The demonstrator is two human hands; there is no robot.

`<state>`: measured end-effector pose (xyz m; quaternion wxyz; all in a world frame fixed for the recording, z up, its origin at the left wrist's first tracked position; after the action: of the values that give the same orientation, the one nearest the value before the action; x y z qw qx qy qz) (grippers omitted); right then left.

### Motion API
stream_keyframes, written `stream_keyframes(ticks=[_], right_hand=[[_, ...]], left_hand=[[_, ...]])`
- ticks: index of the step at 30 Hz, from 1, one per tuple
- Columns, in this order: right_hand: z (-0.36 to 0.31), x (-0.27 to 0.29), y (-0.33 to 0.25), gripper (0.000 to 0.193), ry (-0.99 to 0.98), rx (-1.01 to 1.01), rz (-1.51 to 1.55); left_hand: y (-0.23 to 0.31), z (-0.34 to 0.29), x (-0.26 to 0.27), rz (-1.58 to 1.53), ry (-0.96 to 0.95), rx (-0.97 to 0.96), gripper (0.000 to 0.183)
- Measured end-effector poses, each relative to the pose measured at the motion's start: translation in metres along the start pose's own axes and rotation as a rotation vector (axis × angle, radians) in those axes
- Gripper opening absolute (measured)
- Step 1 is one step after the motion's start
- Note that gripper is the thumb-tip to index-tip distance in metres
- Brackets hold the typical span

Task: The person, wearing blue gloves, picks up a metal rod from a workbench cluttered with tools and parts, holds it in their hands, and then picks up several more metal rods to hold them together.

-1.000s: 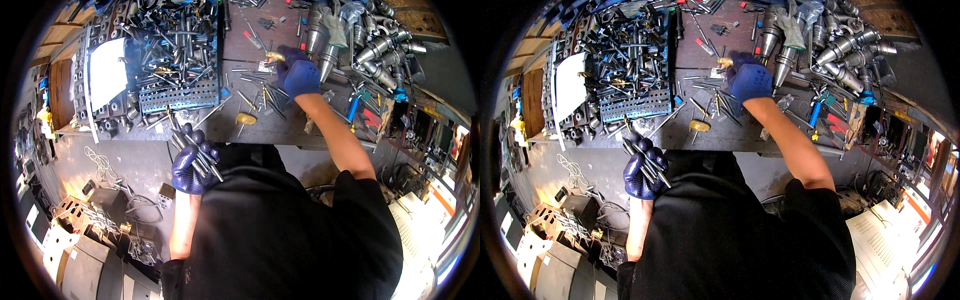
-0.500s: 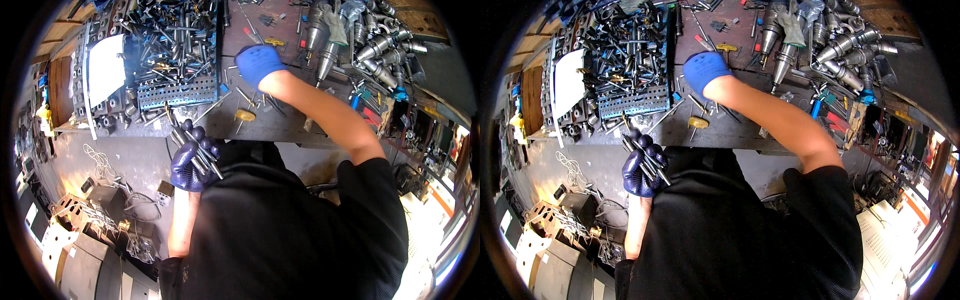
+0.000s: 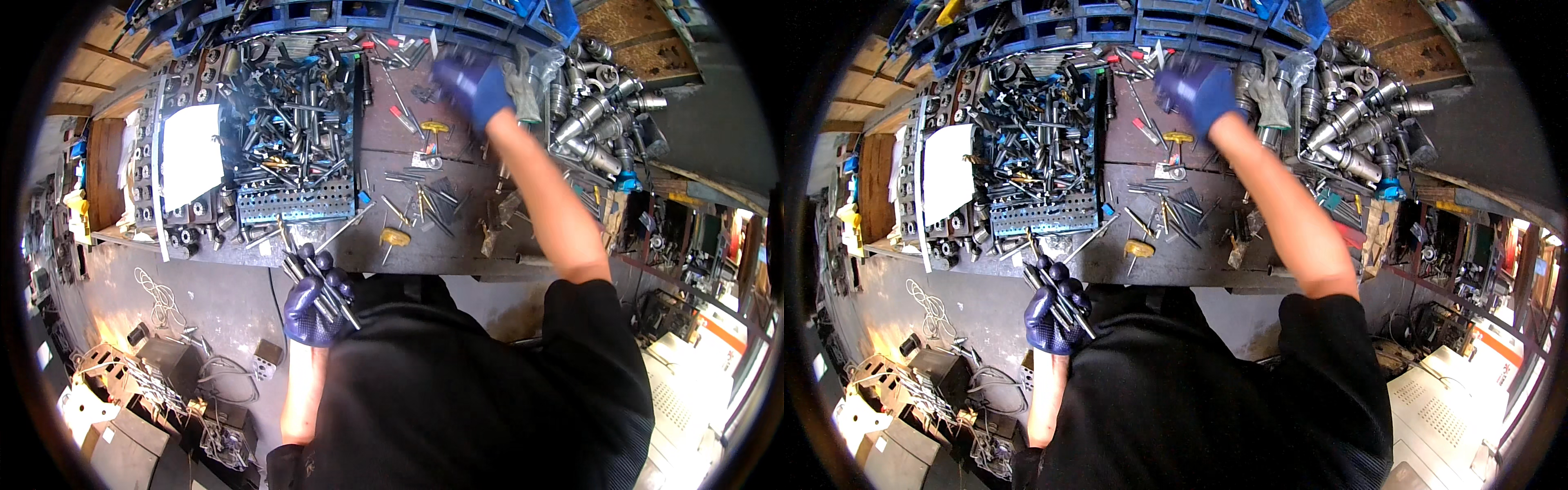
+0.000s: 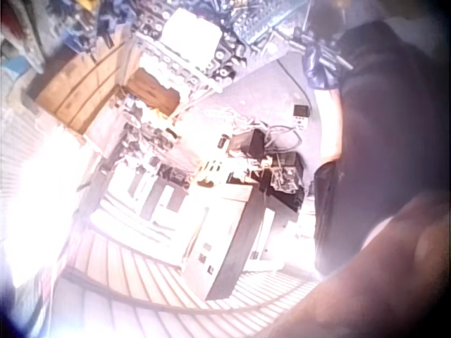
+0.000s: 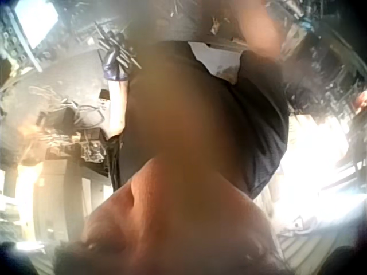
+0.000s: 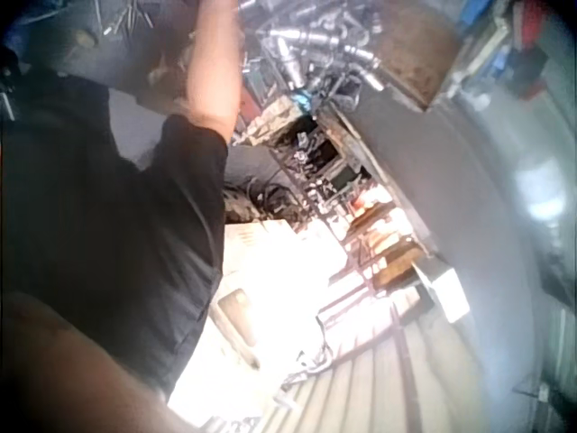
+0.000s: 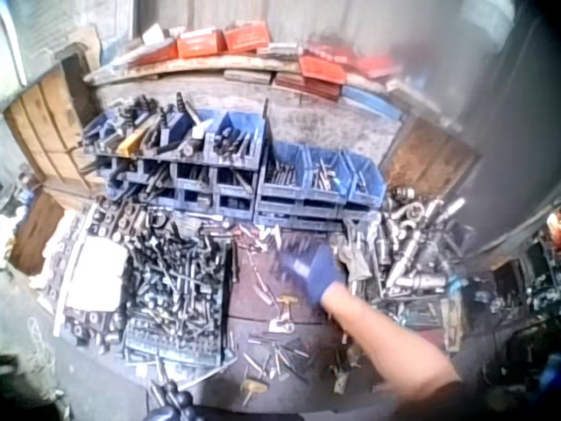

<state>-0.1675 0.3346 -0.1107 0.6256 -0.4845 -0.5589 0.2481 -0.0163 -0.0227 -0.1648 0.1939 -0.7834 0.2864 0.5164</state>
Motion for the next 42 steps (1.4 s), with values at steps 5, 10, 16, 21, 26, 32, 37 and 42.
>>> stream_keyframes(ticks=[5, 10, 16, 21, 26, 32, 37, 42], right_hand=[[0.083, 0.041, -0.002, 0.035, 0.207, -0.073, 0.263], [0.027, 0.027, -0.012, 0.038, 0.243, 0.174, -0.349], [-0.127, -0.09, 0.034, 0.028, -0.54, -0.134, -0.697], [-0.153, -0.136, 0.061, 0.023, -0.588, -0.123, -0.817], [-0.166, -0.095, 0.04, 0.029, -0.291, -0.17, -0.647], [-0.194, -0.025, 0.098, 0.035, -0.11, -0.284, -0.804], [-0.183, -0.032, 0.095, 0.033, 0.076, -0.081, -0.809], [-0.172, -0.047, 0.092, 0.041, -0.02, -0.105, -0.904]], left_hand=[[-0.004, 0.0, -0.002, 0.01, -0.013, -0.003, 0.052], [-0.002, -0.005, 0.002, 0.008, 0.01, -0.027, 0.053], [0.002, -0.007, 0.006, -0.031, -0.008, 0.019, 0.047], [-0.003, 0.001, 0.0, 0.034, -0.011, 0.07, 0.051], [-0.008, 0.0, 0.003, 0.002, 0.059, 0.053, 0.055], [-0.008, 0.001, 0.008, 0.08, 0.074, 0.114, 0.052], [-0.011, 0.007, 0.001, 0.1, 0.058, 0.146, 0.052], [-0.009, 0.007, -0.001, 0.09, 0.047, 0.154, 0.052]])
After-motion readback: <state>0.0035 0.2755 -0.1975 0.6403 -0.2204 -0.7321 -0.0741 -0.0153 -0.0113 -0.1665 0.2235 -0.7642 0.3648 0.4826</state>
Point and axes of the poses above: each hand's wrist, its own z-axis towards the middle knuckle, its own x-axis out of the back of the hand, y = z × x, the point moved 7 cm from there along z, towards the middle knuckle
